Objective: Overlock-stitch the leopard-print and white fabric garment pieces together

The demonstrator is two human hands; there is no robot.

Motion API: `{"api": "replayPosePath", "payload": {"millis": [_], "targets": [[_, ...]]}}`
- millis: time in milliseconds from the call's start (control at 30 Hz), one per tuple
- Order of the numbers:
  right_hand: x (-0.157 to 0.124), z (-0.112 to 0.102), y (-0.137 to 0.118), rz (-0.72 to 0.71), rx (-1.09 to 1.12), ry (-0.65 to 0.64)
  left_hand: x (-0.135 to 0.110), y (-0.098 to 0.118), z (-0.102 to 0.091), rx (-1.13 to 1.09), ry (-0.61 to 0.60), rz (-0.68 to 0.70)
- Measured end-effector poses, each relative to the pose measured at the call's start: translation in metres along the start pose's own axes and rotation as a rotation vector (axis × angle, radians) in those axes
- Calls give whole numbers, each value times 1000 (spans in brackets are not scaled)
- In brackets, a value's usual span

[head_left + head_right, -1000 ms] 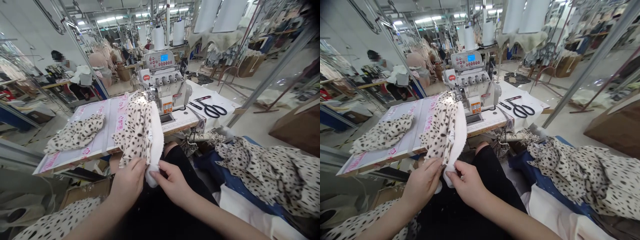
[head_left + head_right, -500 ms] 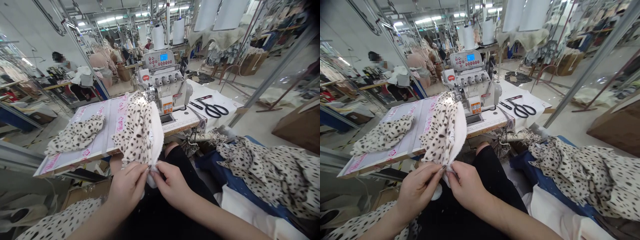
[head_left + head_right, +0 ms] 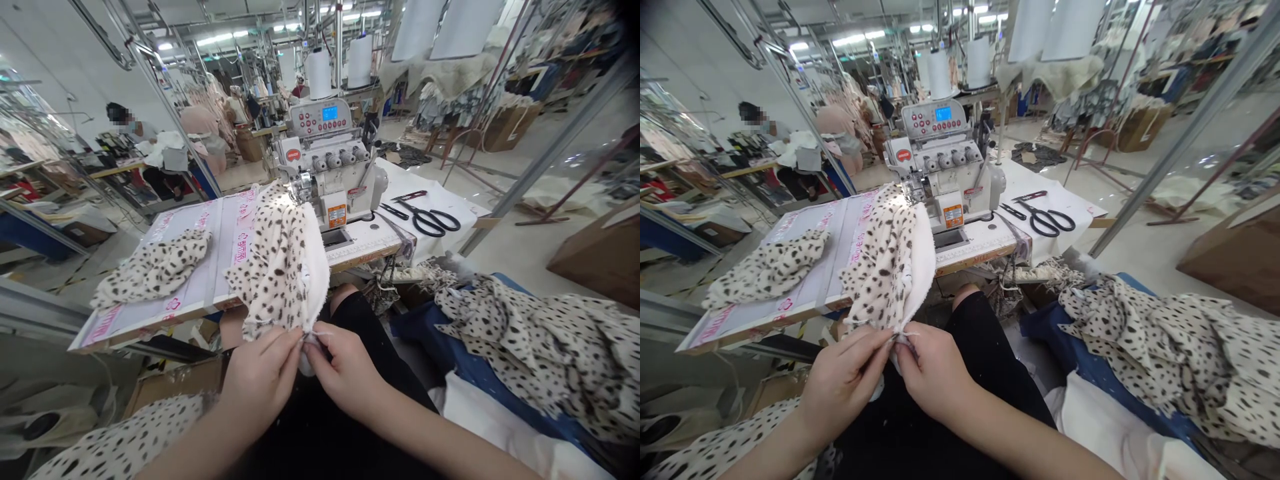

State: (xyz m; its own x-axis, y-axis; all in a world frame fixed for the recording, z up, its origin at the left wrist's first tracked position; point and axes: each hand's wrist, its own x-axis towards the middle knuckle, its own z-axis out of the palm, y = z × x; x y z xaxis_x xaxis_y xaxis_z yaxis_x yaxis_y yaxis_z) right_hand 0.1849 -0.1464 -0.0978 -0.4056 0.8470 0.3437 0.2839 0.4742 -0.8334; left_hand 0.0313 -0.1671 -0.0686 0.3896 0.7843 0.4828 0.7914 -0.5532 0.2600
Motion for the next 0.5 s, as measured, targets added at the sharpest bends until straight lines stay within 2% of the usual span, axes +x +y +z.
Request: {"api": "replayPosePath", "payload": {"millis": [167, 333, 500], "targets": [[-2, -2, -4, -3, -31, -9, 2, -1, 2, 48, -7, 65], [-1, -8, -7, -50, -17, -44, 5, -3, 3, -8, -33, 18], [2, -17, -5, -56, 41, -142, 7, -8, -1, -69, -49, 32]]}}
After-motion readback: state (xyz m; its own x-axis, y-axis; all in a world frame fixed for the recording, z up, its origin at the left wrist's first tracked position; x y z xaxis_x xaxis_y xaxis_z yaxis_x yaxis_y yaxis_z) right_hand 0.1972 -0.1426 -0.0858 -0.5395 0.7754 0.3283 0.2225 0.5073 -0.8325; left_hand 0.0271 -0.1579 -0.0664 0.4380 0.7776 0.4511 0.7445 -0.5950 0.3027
